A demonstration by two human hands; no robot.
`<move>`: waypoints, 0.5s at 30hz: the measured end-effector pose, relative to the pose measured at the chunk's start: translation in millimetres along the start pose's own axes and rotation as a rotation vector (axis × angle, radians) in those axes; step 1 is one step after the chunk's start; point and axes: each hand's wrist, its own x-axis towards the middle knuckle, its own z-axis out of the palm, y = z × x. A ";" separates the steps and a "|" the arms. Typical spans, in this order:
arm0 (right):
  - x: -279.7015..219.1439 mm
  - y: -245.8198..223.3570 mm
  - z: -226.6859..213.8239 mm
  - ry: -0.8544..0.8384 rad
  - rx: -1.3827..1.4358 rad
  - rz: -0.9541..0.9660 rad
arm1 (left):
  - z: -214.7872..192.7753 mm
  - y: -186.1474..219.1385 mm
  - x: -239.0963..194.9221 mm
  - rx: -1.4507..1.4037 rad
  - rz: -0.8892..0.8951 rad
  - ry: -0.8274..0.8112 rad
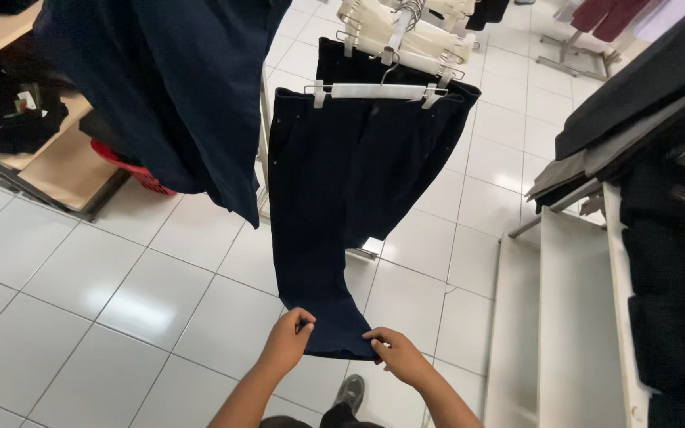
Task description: The person repeatedly takes dark blue pants from a rack, folds them, and places them onto white hangers. They then hang the hangers back onto a rotating clothing rack in a store aisle.
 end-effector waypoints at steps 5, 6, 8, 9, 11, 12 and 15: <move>26.7 -39.2 -43.4 -0.026 -0.072 0.018 | -4.9 45.4 34.0 0.047 0.009 0.056; 28.1 -55.4 -49.2 -0.025 -0.065 0.032 | -12.5 56.8 38.9 0.117 -0.022 0.048; 42.3 -69.8 -57.0 -0.045 -0.076 0.022 | -20.8 58.0 59.1 0.153 -0.055 0.048; 51.6 -78.2 -59.9 -0.055 -0.077 0.012 | -26.8 58.3 71.4 0.197 -0.078 0.041; 57.7 -102.9 -67.8 -0.098 -0.106 0.013 | -34.5 49.1 97.2 0.230 -0.083 0.031; 62.1 -116.3 -71.8 -0.134 -0.129 0.017 | -39.8 45.6 112.6 0.269 -0.083 0.014; 82.4 -154.4 -87.0 -0.142 -0.178 -0.053 | -68.4 62.5 143.3 0.308 -0.155 -0.057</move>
